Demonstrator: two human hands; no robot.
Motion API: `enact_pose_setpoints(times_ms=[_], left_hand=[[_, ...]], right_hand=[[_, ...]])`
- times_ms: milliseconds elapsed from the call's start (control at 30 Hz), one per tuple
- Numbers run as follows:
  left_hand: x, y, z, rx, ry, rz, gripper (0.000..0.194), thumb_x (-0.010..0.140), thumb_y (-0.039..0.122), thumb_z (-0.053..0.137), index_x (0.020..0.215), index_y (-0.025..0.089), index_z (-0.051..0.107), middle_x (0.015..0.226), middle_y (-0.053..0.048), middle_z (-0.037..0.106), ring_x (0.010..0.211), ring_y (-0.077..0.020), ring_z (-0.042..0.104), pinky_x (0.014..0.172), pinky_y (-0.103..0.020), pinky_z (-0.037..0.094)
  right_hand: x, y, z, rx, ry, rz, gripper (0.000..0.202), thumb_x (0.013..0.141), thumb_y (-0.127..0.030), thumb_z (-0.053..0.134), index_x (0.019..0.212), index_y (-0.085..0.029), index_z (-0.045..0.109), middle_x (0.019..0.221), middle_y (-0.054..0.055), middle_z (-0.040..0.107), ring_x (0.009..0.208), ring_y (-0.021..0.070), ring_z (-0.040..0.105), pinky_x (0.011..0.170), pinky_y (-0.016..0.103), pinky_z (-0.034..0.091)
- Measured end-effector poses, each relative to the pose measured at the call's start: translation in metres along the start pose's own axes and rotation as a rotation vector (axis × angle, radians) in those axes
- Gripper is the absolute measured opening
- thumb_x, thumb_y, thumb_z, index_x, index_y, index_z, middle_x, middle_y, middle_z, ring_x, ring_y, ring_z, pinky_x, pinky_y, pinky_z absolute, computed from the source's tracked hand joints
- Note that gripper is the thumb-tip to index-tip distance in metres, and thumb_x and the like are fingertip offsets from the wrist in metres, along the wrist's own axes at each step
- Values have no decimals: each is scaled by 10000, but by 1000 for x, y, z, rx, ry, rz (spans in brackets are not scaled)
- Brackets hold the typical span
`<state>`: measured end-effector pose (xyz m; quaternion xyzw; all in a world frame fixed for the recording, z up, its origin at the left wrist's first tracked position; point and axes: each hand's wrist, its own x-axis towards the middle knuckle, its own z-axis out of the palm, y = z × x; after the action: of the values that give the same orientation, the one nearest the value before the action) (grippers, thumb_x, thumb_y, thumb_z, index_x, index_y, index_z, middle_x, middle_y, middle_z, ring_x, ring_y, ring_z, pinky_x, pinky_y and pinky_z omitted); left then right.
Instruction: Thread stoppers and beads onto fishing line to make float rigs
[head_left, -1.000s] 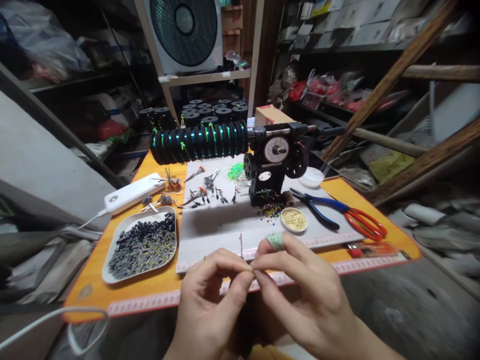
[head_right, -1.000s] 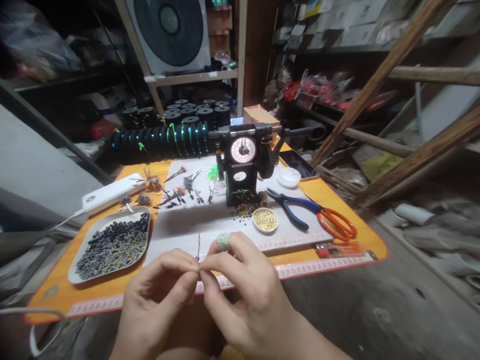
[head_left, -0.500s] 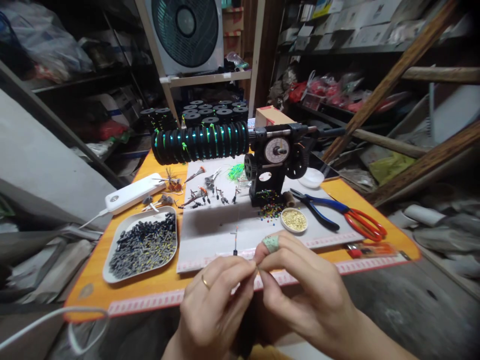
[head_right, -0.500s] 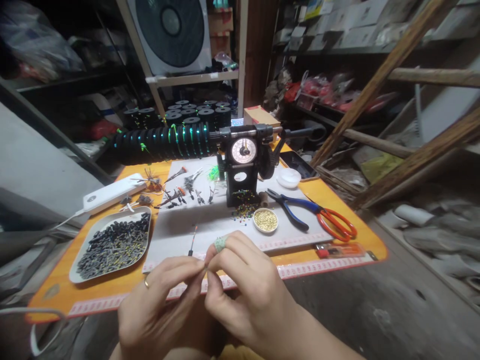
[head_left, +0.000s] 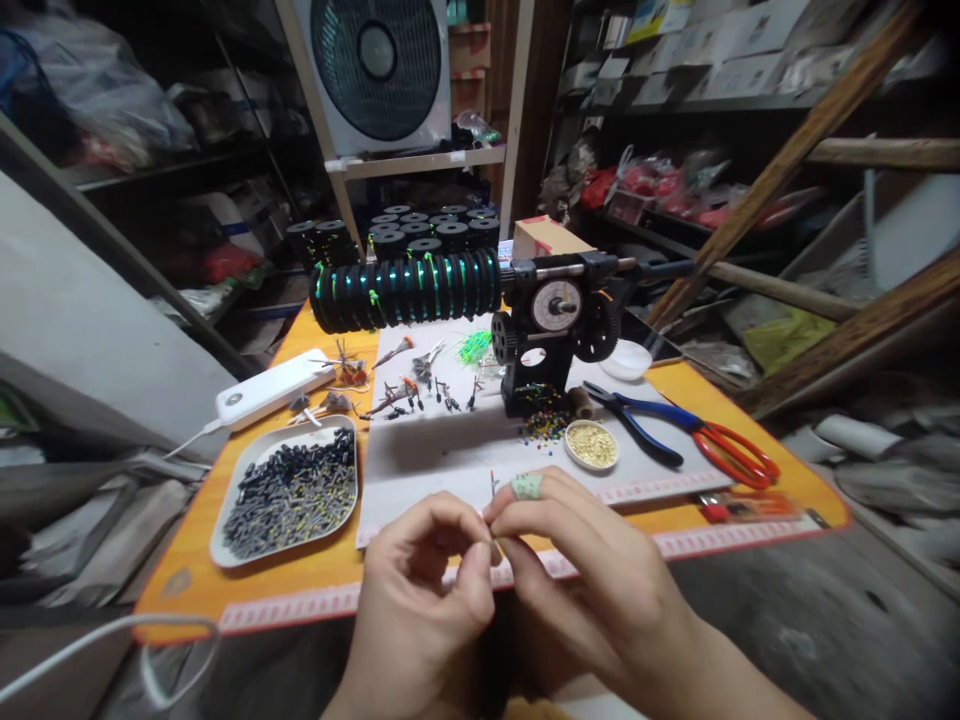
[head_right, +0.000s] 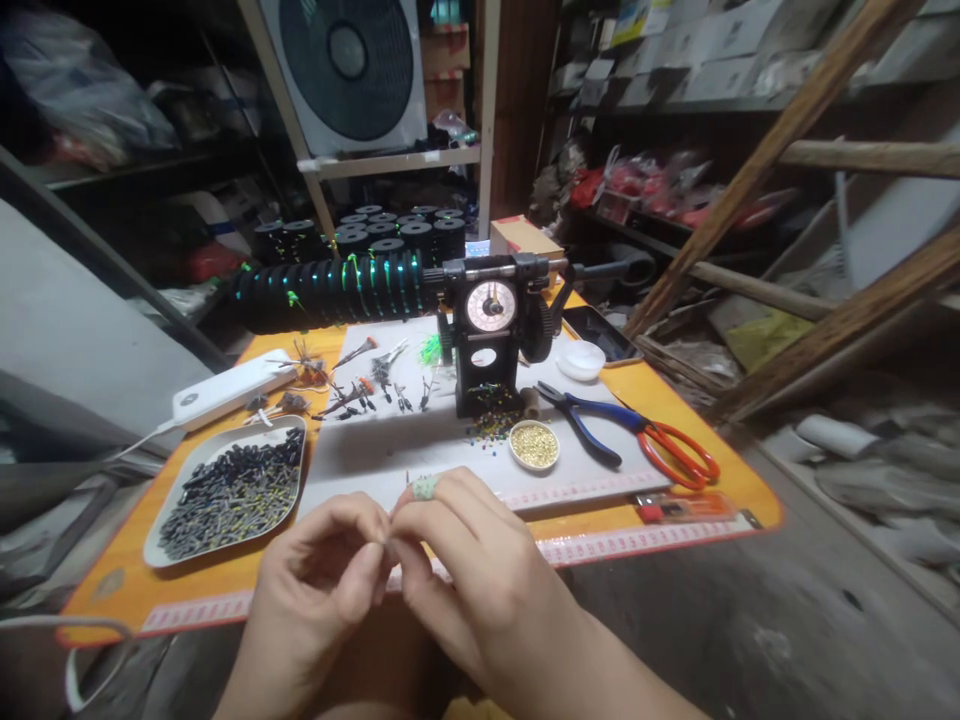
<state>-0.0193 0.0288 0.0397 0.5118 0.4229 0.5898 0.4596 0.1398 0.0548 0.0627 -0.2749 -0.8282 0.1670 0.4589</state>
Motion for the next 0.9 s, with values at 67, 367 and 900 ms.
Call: enact_pose_setpoints(times_ms=[67, 367, 900], left_hand=[[1, -2, -3, -157, -52, -89, 86, 850, 182, 680, 768, 184, 657, 644, 24, 594, 517, -65, 467, 492, -144, 413], [0, 1, -2, -208, -15, -144, 98, 830, 235, 738, 765, 192, 678, 668, 24, 613, 553, -64, 490, 526, -134, 431], [-15, -14, -7, 331, -5, 355, 214, 855, 28, 572, 912, 233, 600, 838, 2, 671, 774, -128, 655, 692, -211, 522]], right_hand=[[1, 0, 2, 40, 8, 29, 162, 914, -52, 532, 990, -185, 582, 816, 32, 617, 743, 152, 582, 654, 255, 528], [-5, -6, 9, -37, 160, 6, 224, 841, -3, 575, 996, -141, 658, 822, 82, 647, 785, 178, 634, 682, 269, 566], [-25, -2, 9, 101, 148, 276, 113, 873, -69, 582, 847, -160, 644, 754, 21, 613, 706, 131, 610, 647, 239, 503]])
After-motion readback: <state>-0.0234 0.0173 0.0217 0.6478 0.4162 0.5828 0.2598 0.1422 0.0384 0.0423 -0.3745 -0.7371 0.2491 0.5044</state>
